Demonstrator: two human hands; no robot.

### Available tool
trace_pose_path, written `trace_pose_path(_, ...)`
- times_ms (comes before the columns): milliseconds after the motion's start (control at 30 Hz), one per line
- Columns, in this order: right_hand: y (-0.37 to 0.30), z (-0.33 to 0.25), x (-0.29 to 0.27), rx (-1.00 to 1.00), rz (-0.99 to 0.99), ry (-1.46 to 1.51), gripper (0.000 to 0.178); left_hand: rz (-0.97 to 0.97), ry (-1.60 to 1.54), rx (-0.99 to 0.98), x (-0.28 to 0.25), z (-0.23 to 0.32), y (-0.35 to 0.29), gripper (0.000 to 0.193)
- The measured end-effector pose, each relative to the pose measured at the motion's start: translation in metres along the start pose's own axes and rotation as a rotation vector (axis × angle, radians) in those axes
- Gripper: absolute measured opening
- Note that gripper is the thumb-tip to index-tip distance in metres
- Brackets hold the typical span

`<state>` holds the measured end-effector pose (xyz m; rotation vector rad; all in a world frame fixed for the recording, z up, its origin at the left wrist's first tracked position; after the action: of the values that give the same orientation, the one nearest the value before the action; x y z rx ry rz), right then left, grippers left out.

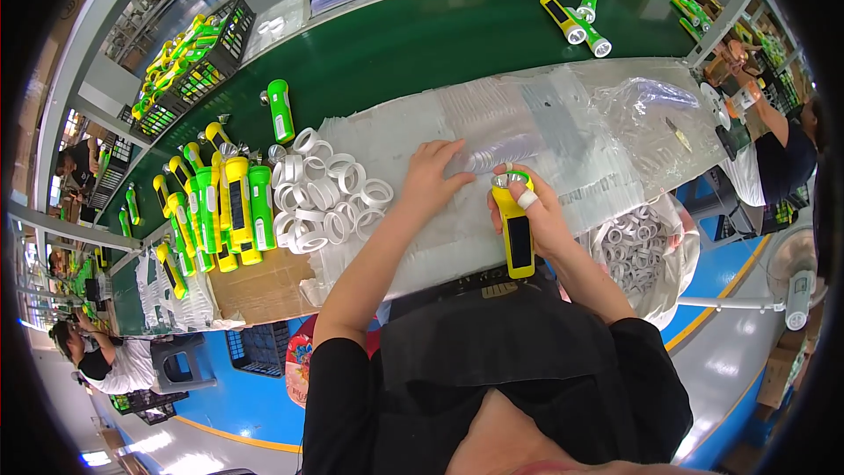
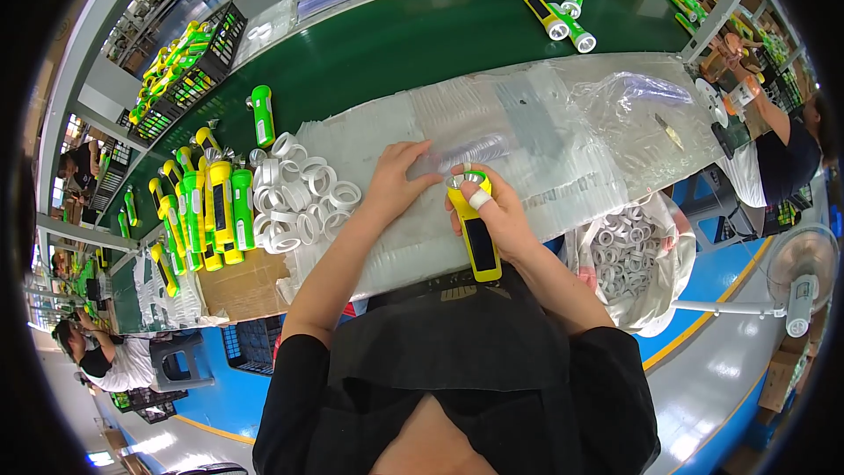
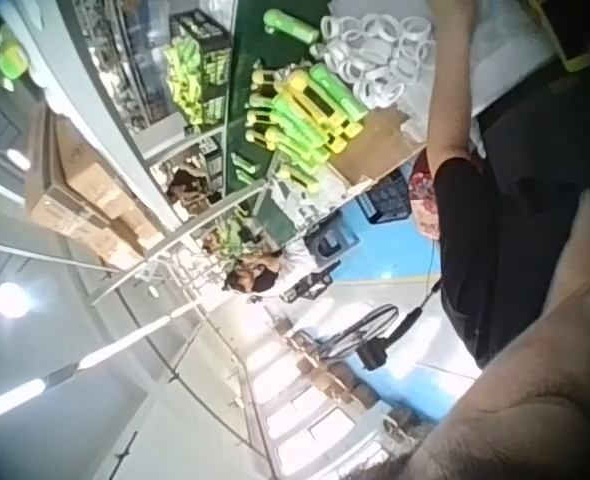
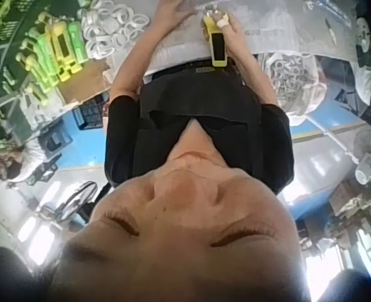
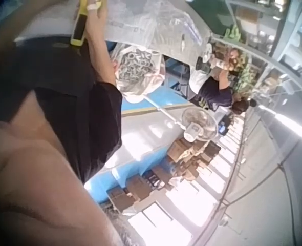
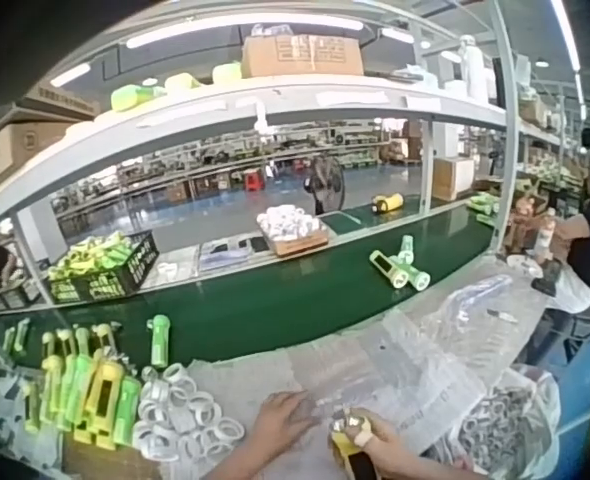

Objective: Manually assembling plastic flashlights by attaching lens caps and internal components at an assembly line.

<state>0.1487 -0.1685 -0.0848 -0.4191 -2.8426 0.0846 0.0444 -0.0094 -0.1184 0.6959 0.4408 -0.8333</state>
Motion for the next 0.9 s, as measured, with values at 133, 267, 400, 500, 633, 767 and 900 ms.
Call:
trace_pose_path(133,0.006,-0.005,0.007,0.000,-0.019,-0.038,0.044,0.070,-0.299,-0.010,-0.026,0.035,-0.007,0.047)
trace_pose_path(267,0.011,-0.014,0.031,-0.043,-0.172,-0.069,0.037,0.043,-0.281,0.102,-0.042,0.086,-0.029,0.040)
trace_pose_path(400,0.015,-0.011,0.048,-0.055,-0.263,-0.130,0.036,0.100,-0.293,0.231,-0.051,0.089,-0.040,0.041)
trace_pose_path(500,0.017,-0.001,0.053,-0.067,-0.330,-0.173,0.037,0.132,-0.307,0.240,-0.053,0.088,-0.044,0.035)
trace_pose_path(633,0.016,-0.001,0.067,-0.006,-0.366,-0.085,0.038,0.186,-0.337,0.212,-0.048,0.077,-0.053,0.033)
trace_pose_path(767,0.022,0.002,0.073,0.114,-0.335,0.014,0.037,0.237,-0.317,0.242,-0.053,0.075,-0.050,0.032)
trace_pose_path(900,0.051,-0.015,0.070,-0.220,-0.319,-0.084,0.032,0.438,-0.238,0.107,-0.084,0.076,-0.044,0.036)
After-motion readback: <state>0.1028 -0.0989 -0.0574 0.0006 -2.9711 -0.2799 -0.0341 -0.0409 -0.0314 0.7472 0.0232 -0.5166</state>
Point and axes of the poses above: each hand's wrist, its own y-axis towards the middle knuckle, its own x-axis out of the palm, z = x × y, the point moved 4 cm from there along y, towards the middle knuckle, and after that the axes turned 12 degrees about -y, right-handed, at the moved point
